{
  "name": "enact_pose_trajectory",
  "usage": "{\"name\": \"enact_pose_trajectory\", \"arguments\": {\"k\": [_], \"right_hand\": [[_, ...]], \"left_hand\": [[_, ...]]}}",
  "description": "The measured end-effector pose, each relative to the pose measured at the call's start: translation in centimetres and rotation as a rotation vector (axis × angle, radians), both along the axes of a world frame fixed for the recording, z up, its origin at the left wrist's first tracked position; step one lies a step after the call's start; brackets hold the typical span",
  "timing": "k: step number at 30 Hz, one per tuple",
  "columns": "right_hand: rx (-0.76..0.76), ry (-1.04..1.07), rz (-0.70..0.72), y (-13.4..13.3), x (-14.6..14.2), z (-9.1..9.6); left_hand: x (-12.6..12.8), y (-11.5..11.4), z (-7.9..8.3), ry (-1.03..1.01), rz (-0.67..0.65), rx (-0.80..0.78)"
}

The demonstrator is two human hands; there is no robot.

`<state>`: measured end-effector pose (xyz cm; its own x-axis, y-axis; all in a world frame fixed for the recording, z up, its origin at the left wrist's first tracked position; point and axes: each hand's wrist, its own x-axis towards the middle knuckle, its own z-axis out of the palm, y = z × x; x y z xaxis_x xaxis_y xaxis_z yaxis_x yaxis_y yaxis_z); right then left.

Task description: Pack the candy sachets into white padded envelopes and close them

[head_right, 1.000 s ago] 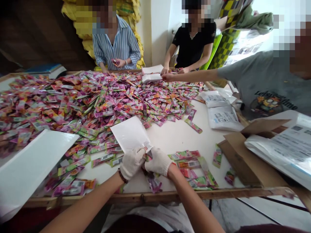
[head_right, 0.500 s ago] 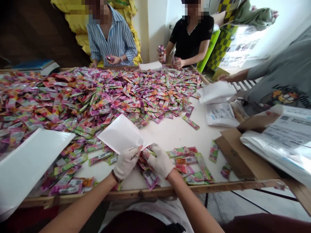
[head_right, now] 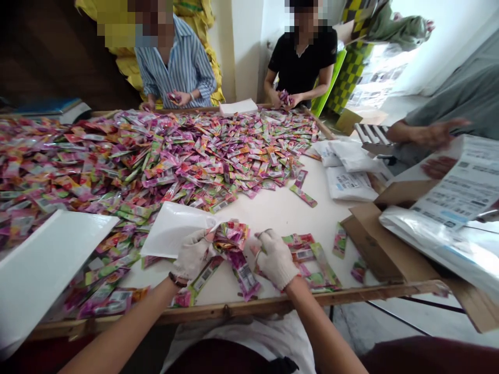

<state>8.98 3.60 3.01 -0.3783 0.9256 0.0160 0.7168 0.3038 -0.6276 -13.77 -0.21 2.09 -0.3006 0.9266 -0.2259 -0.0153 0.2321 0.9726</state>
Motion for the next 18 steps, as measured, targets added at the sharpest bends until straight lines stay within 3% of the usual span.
{"name": "enact_pose_trajectory", "arguments": {"k": [2, 4, 7, 10, 13, 16, 18], "right_hand": [[0.038, -0.239, 0.111, -1.6, -0.7, 0.4], [0.059, -0.423, 0.126, -3.2, -2.2, 0.5], [0.04, -0.532, 0.124, -5.1, -3.5, 0.7], [-0.079, -0.41, 0.191, -5.4, -2.3, 2.0], [-0.101, -0.092, 0.238, -3.7, -1.1, 4.2], [0.066, 0.101, 0.269, -0.6, -2.5, 4.9], [0.125, 0.048, 0.31, 1.2, -4.4, 4.0]], "left_hand": [[0.1, 0.1, 0.1, 0.038, -0.03, 0.01], [0.1, 0.2, 0.1, 0.142, -0.062, 0.024], [-0.2, 0.4, 0.0, 0.375, -0.132, 0.072], [-0.6, 0.4, 0.0, 0.631, -0.206, 0.145], [-0.7, 0.4, -0.1, 0.764, -0.237, 0.175], [-0.7, 0.6, -0.4, 0.728, -0.226, 0.179], [-0.7, 0.8, -0.4, 0.558, -0.191, 0.168]]}}
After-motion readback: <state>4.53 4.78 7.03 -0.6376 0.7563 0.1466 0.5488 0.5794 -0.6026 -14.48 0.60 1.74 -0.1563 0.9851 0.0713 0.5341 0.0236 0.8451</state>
